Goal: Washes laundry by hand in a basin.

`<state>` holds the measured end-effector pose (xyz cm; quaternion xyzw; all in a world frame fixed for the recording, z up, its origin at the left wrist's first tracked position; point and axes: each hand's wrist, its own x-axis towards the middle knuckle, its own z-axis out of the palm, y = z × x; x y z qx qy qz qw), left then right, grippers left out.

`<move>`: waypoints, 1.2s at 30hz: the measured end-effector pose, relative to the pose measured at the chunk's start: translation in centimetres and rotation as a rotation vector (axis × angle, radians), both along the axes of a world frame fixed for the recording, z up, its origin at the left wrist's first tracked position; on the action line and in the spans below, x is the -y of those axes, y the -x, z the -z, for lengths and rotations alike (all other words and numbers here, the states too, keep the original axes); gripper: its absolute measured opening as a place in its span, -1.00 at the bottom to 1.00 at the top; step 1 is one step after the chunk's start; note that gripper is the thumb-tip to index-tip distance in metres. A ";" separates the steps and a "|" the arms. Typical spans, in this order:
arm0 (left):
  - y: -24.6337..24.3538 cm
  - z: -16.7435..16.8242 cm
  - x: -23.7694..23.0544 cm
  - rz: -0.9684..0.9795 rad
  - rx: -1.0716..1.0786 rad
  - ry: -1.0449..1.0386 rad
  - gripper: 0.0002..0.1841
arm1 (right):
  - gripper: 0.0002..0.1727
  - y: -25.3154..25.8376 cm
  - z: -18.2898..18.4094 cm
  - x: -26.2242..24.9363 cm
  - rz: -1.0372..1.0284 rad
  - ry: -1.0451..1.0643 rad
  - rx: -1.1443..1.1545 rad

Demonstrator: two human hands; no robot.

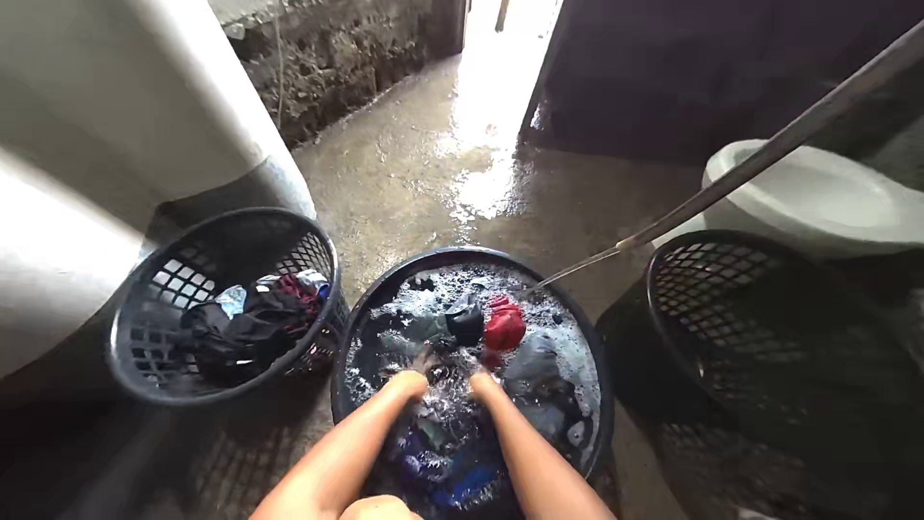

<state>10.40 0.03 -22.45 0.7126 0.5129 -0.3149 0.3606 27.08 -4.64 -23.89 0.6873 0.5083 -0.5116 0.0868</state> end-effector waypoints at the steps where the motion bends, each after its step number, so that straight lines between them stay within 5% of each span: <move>1: 0.1 1.0 0.2 -0.080 0.021 -0.045 -0.28 | -0.44 -0.1 0.8 0.4 0.076 -0.021 -0.021; 5: 1.4 4.6 2.0 -0.169 0.051 -0.275 -0.12 | -0.37 -0.1 2.9 2.2 0.373 -0.124 -0.028; 10: 2.5 3.0 8.9 -0.196 0.107 -0.340 -0.27 | -0.35 -0.9 2.8 5.6 0.250 -0.087 -0.057; 13: 3.0 2.2 9.0 -0.149 0.070 -0.289 -0.22 | -0.36 -0.6 1.8 5.8 0.173 -0.139 0.010; 16: 2.9 -0.4 7.0 -0.143 0.109 -0.195 0.13 | -0.41 -0.6 -2.8 2.5 0.206 -0.089 -0.078; 20: 2.6 -3.9 5.7 -0.280 0.596 -0.142 0.48 | -0.65 0.0 -13.5 -0.2 0.524 -0.219 -0.672; 24: 1.4 -3.7 5.4 -0.397 0.801 -0.251 0.03 | -0.77 -0.1 -26.1 0.7 0.552 -0.567 -1.119; 28: 0.6 -4.1 5.1 -0.557 0.993 -0.411 -0.29 | -0.77 -1.4 -34.7 2.2 0.568 -0.847 -1.214; 30: 0.5 -7.7 4.3 -0.753 1.156 -0.339 -0.66 | -0.79 -2.2 -34.3 1.9 0.587 -0.913 -1.184; 32: 0.6 -11.7 3.4 -0.876 1.289 -0.258 -0.76 | -0.81 -2.6 -30.1 1.4 0.560 -0.902 -1.076; 36: 0.5 -19.5 3.8 -0.865 1.510 -0.257 -0.75 | -0.65 -2.5 -17.6 -0.9 0.242 -0.587 -0.344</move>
